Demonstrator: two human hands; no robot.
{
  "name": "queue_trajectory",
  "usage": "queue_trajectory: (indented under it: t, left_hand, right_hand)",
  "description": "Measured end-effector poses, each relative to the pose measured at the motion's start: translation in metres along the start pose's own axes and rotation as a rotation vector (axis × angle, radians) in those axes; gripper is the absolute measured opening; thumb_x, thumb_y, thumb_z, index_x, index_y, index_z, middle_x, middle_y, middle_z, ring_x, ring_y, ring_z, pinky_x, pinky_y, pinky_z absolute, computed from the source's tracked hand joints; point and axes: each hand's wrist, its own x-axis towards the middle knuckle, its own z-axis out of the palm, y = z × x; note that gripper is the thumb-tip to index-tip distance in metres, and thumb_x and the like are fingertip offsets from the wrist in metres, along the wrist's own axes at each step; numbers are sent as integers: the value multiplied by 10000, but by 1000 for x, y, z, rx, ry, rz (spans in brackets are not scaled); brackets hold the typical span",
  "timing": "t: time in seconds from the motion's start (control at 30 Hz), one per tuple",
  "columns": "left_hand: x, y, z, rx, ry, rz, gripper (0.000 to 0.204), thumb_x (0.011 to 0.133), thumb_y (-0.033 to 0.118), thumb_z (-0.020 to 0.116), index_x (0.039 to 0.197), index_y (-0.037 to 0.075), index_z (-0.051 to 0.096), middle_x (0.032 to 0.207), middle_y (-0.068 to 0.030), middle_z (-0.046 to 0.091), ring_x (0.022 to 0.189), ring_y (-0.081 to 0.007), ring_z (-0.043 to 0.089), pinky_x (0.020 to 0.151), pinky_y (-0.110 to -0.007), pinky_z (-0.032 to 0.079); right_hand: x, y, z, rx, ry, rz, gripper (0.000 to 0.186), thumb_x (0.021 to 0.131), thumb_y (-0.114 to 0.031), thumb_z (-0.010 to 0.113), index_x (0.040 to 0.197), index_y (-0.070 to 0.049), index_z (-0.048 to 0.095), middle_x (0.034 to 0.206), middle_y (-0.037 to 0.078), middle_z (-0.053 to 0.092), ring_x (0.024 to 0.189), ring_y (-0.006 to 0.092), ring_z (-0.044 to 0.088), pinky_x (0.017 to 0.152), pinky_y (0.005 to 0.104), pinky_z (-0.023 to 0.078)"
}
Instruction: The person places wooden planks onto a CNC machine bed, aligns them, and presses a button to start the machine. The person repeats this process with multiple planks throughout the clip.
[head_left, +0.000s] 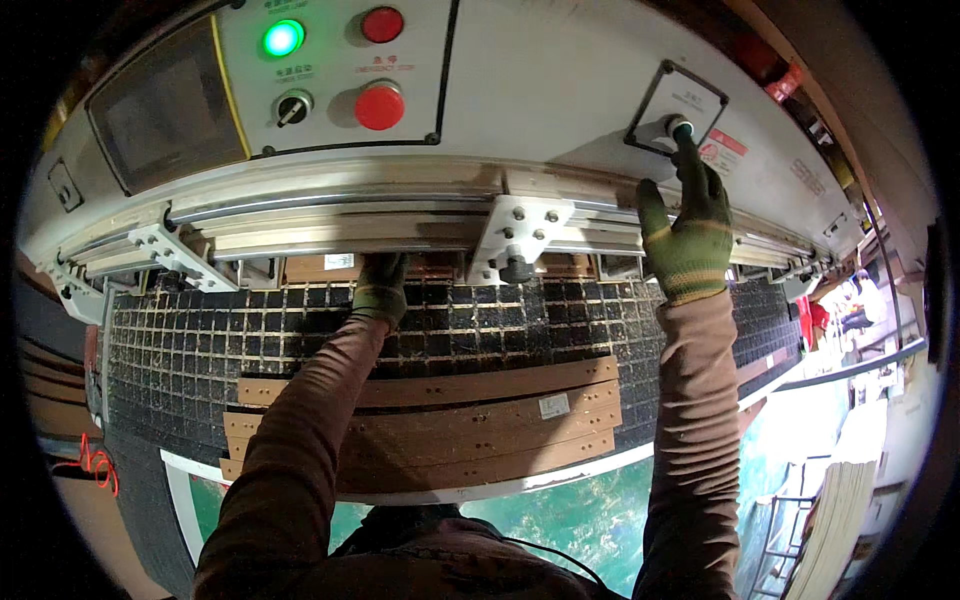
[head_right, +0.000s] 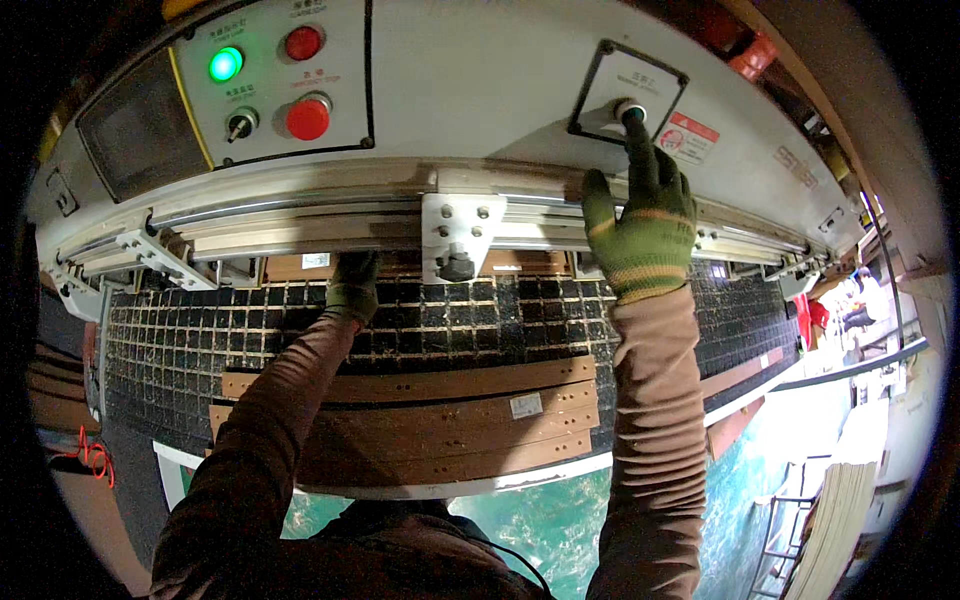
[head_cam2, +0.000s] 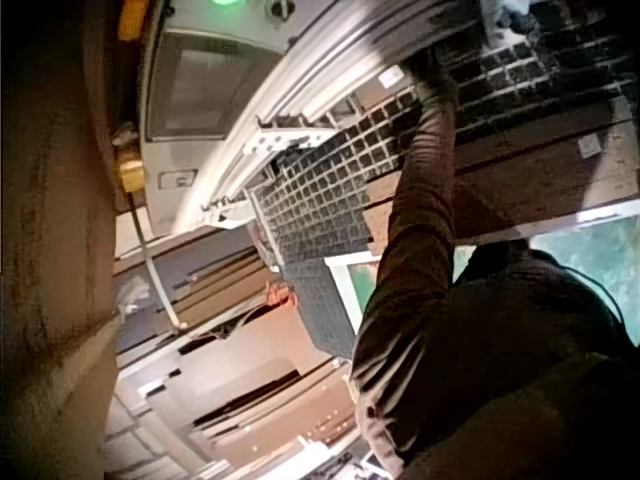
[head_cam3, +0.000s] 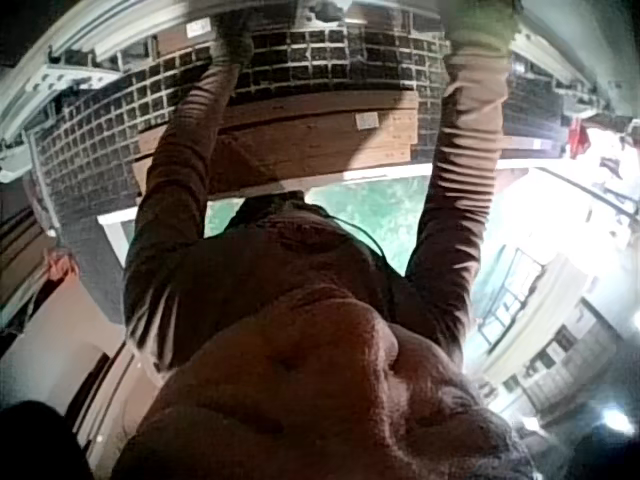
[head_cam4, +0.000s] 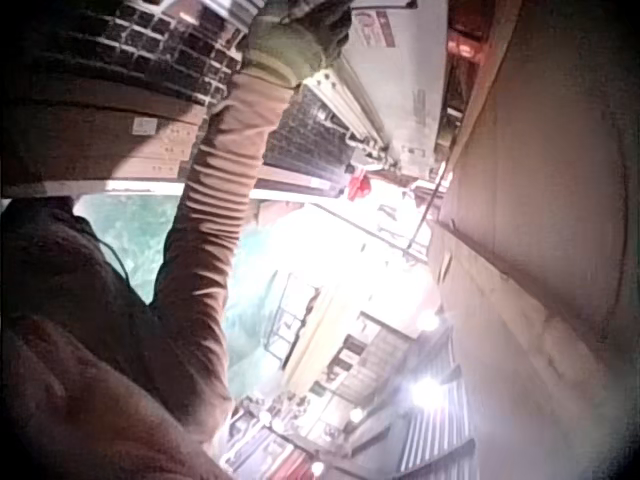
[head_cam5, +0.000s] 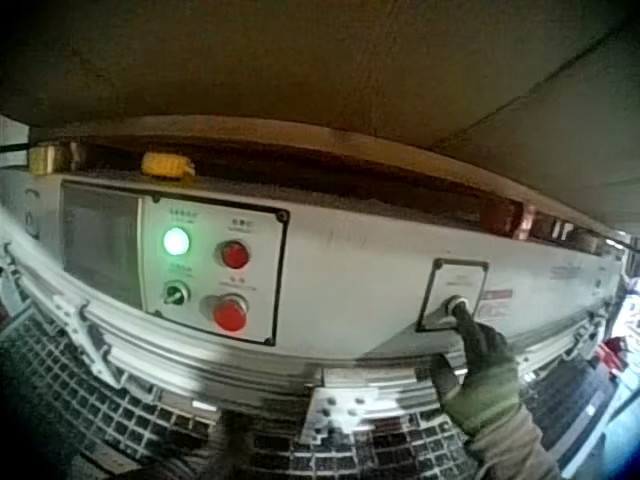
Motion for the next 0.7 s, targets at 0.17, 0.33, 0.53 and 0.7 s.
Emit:
queue_trajectory:
  t: [0.17,0.33,0.53,0.7]
  left_hand:
    - [6,-11,-38,-459,-271,-2,622,989,133,492,1608,105,440,1713,-163,342,1581,-424,278,1322,-562,202]
    - [1,-28,-44,-476,-244,27,642,1005,267,470,1628,126,414,1726,-144,323,1597,-401,248,1328,-565,171]
    - [-77,-40,-81,-422,-271,-3,689,1023,428,443,1652,151,383,1742,-122,300,1617,-374,213,1334,-569,134]
    - [-162,-41,-133,-391,-334,-24,746,1039,562,421,1671,172,357,1754,-103,281,1633,-352,184,1339,-572,103]
  right_hand:
    - [-81,-13,-3,156,46,-69,493,961,-195,716,1395,24,634,1107,212,713,937,341,659,840,458,539]
    - [-242,-66,8,205,-568,40,563,907,-264,774,1409,-55,625,1249,205,702,1146,396,651,1002,529,516]
    - [-323,-133,-5,776,-756,559,561,1005,-296,677,1479,-51,507,1489,192,527,1361,403,523,1124,508,484]
    - [-327,-150,-19,931,-800,593,750,1048,-402,661,1663,-88,368,1687,157,400,1500,370,444,1186,520,467]
